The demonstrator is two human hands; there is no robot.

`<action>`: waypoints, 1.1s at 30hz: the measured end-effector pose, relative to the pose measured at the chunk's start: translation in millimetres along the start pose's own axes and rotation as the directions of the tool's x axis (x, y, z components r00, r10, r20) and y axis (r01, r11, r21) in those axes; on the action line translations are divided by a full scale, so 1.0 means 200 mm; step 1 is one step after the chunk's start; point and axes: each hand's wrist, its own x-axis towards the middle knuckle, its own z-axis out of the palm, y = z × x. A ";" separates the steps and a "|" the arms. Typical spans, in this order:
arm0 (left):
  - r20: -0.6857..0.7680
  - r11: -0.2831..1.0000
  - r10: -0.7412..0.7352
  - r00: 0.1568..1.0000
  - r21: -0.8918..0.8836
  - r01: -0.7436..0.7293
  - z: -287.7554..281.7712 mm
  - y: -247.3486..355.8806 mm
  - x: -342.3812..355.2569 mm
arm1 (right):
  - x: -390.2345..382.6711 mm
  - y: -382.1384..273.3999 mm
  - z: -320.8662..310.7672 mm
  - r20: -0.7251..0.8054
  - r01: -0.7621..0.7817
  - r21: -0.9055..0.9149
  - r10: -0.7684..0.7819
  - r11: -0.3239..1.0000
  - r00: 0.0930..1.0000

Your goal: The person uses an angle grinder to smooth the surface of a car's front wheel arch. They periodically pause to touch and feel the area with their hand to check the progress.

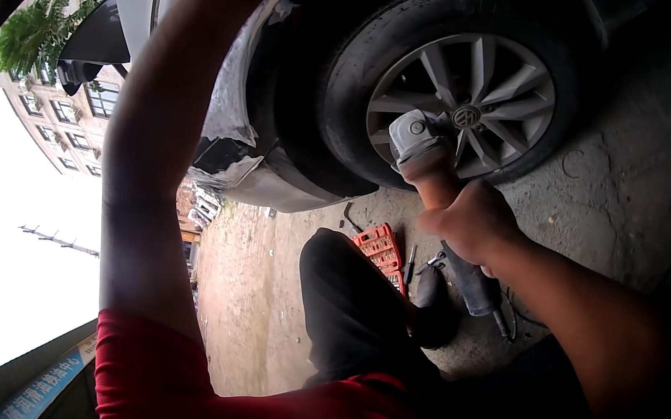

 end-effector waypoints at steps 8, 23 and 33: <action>-0.162 0.873 -0.140 0.977 -0.486 0.044 0.95 0.74 -0.93 | 0.02 0.04 0.00 -0.113 0.041 0.139 -0.025 0.989 0.993; 0.410 -0.750 -0.265 0.873 -0.656 0.080 1.20 1.38 -1.04 | 0.04 -0.20 0.11 -0.145 0.242 0.719 -0.200 0.652 0.969; 0.351 -0.243 -0.462 0.814 -0.933 0.264 0.88 0.85 -0.98 | 0.16 -0.48 0.24 -0.434 0.435 0.883 -0.046 0.178 0.900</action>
